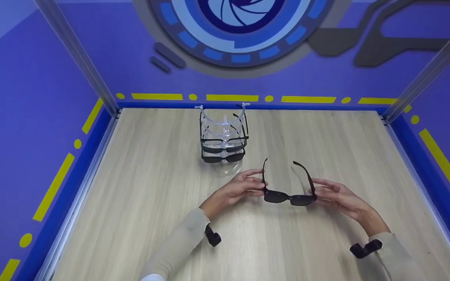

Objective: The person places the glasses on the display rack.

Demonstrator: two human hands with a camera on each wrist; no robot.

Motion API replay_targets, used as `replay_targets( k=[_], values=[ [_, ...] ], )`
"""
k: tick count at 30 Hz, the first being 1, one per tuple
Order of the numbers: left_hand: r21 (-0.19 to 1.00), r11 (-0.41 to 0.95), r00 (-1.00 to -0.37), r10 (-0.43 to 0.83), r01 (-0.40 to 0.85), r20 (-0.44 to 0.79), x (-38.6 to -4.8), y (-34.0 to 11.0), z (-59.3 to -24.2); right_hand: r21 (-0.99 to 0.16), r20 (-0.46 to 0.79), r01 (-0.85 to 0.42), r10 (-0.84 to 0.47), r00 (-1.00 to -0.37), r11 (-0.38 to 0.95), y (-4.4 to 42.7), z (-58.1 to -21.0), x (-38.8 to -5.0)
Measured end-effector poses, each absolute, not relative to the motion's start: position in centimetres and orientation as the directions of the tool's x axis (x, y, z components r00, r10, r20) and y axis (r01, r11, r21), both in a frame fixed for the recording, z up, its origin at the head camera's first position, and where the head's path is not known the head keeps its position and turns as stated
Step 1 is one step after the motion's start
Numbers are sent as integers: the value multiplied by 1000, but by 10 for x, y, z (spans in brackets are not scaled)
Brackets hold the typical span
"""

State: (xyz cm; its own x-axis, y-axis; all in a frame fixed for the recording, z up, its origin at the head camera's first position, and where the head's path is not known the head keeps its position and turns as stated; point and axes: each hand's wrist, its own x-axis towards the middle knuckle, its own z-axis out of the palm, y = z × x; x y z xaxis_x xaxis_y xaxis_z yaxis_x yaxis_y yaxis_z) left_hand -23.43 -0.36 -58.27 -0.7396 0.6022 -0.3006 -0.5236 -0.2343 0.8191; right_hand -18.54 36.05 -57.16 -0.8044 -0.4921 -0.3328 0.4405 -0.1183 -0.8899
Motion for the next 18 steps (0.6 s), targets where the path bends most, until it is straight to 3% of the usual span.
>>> replay_targets(
  k=[18],
  values=[
    [872,-184,-778,560,-453,-285,-228,-19,-575,-894,-303,420,-477,-825,-158,346,-567,-180]
  ],
)
